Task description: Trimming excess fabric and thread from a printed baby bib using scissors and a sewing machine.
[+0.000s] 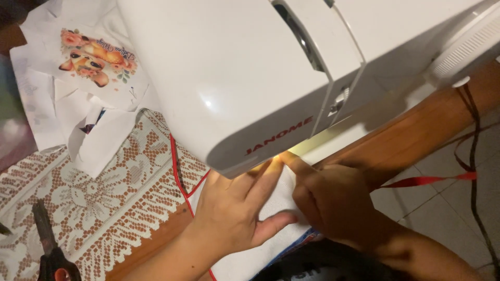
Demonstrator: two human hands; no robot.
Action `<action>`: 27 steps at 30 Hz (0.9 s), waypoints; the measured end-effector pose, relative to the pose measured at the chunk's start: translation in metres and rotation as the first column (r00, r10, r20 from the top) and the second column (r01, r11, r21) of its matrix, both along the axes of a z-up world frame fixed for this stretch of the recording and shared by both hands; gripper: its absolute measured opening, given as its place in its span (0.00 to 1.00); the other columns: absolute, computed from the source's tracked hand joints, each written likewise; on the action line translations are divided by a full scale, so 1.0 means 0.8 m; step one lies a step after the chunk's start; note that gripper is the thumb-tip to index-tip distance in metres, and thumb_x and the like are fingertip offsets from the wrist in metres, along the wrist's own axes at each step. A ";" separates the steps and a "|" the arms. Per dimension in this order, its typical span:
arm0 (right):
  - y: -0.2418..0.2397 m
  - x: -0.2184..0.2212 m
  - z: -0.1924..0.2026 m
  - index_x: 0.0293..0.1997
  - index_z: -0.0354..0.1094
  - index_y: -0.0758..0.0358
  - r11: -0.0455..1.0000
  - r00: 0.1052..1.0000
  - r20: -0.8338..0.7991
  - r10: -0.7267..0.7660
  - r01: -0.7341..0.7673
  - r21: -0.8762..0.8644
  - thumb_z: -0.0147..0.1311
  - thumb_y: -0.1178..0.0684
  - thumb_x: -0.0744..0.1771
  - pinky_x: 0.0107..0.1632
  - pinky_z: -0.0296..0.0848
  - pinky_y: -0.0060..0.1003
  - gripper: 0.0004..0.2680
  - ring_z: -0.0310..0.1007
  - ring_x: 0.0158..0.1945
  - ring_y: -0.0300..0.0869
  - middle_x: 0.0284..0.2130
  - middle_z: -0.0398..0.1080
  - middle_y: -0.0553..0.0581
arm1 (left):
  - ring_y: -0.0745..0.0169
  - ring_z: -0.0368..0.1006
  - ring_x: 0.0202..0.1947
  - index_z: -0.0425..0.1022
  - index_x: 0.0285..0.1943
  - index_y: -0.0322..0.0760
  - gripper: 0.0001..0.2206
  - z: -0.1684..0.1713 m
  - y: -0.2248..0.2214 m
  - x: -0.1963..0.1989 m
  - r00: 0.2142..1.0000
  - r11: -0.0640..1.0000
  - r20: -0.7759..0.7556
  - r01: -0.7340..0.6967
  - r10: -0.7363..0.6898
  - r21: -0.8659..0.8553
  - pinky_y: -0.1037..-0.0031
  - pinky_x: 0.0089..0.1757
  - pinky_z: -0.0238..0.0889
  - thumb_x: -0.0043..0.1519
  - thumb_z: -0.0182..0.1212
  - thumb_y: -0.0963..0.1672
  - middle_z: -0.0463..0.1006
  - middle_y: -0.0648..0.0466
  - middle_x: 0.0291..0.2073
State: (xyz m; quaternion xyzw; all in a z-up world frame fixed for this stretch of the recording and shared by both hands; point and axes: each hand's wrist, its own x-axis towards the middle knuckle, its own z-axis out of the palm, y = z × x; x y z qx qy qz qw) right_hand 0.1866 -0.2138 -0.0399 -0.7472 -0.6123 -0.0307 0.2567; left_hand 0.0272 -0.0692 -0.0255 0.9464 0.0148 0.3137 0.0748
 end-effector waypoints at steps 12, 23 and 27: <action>-0.004 0.011 0.004 0.63 0.68 0.63 0.996 0.996 0.045 0.071 -0.068 -0.058 0.36 0.50 0.66 0.30 0.66 0.49 0.21 0.71 0.19 0.48 0.16 0.73 0.49 | 0.39 0.75 0.54 0.72 0.58 0.33 0.29 0.010 0.003 0.008 0.997 0.993 0.025 0.077 -0.075 -0.089 0.50 0.49 0.68 0.65 0.50 0.59 0.77 0.43 0.55; -0.029 0.102 -0.028 0.73 0.51 0.88 0.738 0.839 0.019 -0.544 0.467 0.487 0.51 0.62 0.68 0.75 0.38 0.72 0.25 0.49 0.76 0.72 0.71 0.54 0.86 | 0.49 0.71 0.56 0.68 0.69 0.33 0.39 0.001 -0.001 0.003 1.000 1.000 -0.002 -0.001 0.001 -0.010 0.51 0.51 0.63 0.61 0.55 0.63 0.77 0.49 0.58; -0.027 0.107 -0.037 0.72 0.52 0.89 0.724 0.830 0.047 -0.556 0.455 0.519 0.49 0.59 0.69 0.74 0.40 0.73 0.23 0.52 0.75 0.75 0.70 0.55 0.87 | 0.48 0.71 0.53 0.70 0.67 0.33 0.37 0.001 -0.002 0.005 1.000 1.000 0.018 -0.010 0.010 -0.006 0.50 0.48 0.64 0.62 0.53 0.63 0.78 0.49 0.56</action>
